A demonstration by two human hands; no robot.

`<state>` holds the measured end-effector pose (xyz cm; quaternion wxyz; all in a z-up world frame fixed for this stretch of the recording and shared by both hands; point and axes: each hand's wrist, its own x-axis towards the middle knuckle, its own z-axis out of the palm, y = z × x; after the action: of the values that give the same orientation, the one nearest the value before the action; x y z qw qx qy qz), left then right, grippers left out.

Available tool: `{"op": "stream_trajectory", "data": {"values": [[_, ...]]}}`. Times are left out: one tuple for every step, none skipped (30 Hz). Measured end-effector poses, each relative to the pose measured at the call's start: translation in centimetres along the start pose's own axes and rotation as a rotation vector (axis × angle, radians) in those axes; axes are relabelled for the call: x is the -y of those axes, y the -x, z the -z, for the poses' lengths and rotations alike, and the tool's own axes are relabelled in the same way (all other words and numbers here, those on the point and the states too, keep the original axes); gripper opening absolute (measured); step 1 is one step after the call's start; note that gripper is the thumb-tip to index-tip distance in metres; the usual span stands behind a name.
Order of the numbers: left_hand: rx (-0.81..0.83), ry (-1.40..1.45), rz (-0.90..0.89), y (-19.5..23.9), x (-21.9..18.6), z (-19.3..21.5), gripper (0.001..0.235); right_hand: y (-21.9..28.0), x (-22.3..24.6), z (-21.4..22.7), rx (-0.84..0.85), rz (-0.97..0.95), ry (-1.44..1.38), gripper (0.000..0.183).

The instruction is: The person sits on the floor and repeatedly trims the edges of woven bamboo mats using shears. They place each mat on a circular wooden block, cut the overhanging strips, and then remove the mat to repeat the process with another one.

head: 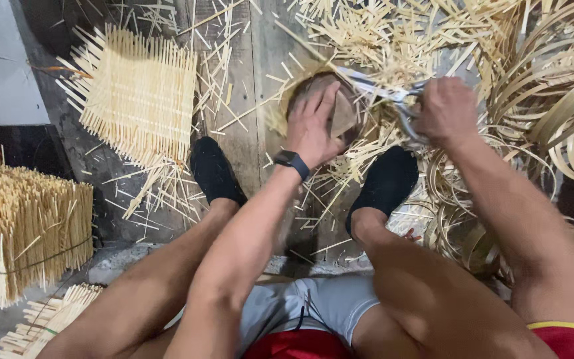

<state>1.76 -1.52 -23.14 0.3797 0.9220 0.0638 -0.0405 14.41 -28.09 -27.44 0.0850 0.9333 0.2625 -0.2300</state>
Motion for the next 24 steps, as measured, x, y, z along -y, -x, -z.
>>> {"op": "stream_trajectory", "data": {"values": [[0.004,-0.021,-0.064,-0.1,0.3,0.4,0.106,0.1,-0.7,0.3,0.014,0.025,0.034,0.051],[0.034,-0.032,-0.055,-0.2,0.4,0.6,0.106,0.1,-0.9,0.5,0.027,0.050,0.067,0.052],[0.062,-0.042,-0.047,-0.4,0.5,0.8,0.107,0.1,-1.1,0.8,0.071,0.043,0.083,0.055],[0.090,-0.053,-0.039,-0.6,0.6,1.0,0.108,0.0,-1.0,0.9,0.114,0.036,0.099,0.058],[0.136,-0.052,-0.056,-0.9,0.5,1.2,0.108,-0.3,-0.7,1.0,0.156,0.029,0.115,0.062],[0.181,-0.052,-0.073,-1.2,0.5,1.4,0.109,-0.5,-0.1,0.8,0.012,0.060,0.098,0.061],[0.228,-0.054,-0.086,-1.2,0.5,1.6,0.109,-0.8,0.8,0.3,-0.130,0.093,0.077,0.061],[0.215,-0.060,-0.080,-1.1,0.4,1.6,0.108,-1.0,1.1,0.0,-0.272,0.125,0.056,0.060],[0.203,-0.066,-0.076,-0.9,0.2,1.6,0.107,-1.0,1.2,-0.3,-0.205,0.118,0.049,0.051],[0.191,-0.073,-0.072,-0.6,0.0,1.4,0.106,-1.0,1.1,-0.6,-0.138,0.112,0.042,0.043],[0.046,-0.098,-0.025,-0.6,-0.4,1.1,0.108,-1.2,0.3,-0.6,-0.076,0.100,0.040,0.034],[-0.099,-0.122,0.022,-0.3,-0.9,0.6,0.111,-1.0,-0.7,-0.4,-0.113,0.114,0.056,0.035],[-0.242,-0.145,0.076,0.4,-1.3,0.0,0.114,-0.7,-1.4,-0.3,-0.144,0.134,0.070,0.037],[-0.250,-0.069,0.159,0.9,-1.6,-0.6,0.114,-0.6,-1.5,-0.4,-0.174,0.155,0.083,0.039],[-0.262,0.007,0.237,1.2,-1.9,-1.2,0.113,-0.8,-1.5,-0.1,-0.074,0.112,0.075,0.046],[-0.274,0.084,0.314,1.2,-1.9,-1.6,0.112,-1.1,-1.2,0.1,0.025,0.068,0.066,0.052],[-0.229,0.070,0.294,1.3,-1.7,-1.9,0.110,-1.3,-0.8,0.2,0.129,0.026,0.060,0.059],[-0.184,0.056,0.273,1.3,-1.6,-2.3,0.109,-1.7,0.1,0.2,0.078,0.048,0.124,0.063],[-0.134,0.041,0.251,1.3,-1.3,-2.5,0.108,-1.8,0.7,0.0,0.029,0.068,0.184,0.067],[-0.143,0.045,0.220,1.3,-1.1,-2.6,0.108,-1.7,0.9,0.0,-0.020,0.088,0.244,0.070],[-0.152,0.045,0.188,1.2,-0.7,-2.3,0.108,-1.7,1.1,0.0,0.020,0.064,0.160,0.062],[-0.161,0.045,0.155,1.1,-0.4,-1.9,0.109,-1.7,1.0,0.2,0.059,0.039,0.076,0.054],[-0.111,0.020,0.129,0.9,-0.1,-1.5,0.106,-1.7,0.8,0.3,0.096,0.012,-0.009,0.046],[-0.061,-0.006,0.103,0.7,0.2,-0.9,0.104,-1.4,0.0,0.6,0.124,0.022,0.026,0.048]]}}
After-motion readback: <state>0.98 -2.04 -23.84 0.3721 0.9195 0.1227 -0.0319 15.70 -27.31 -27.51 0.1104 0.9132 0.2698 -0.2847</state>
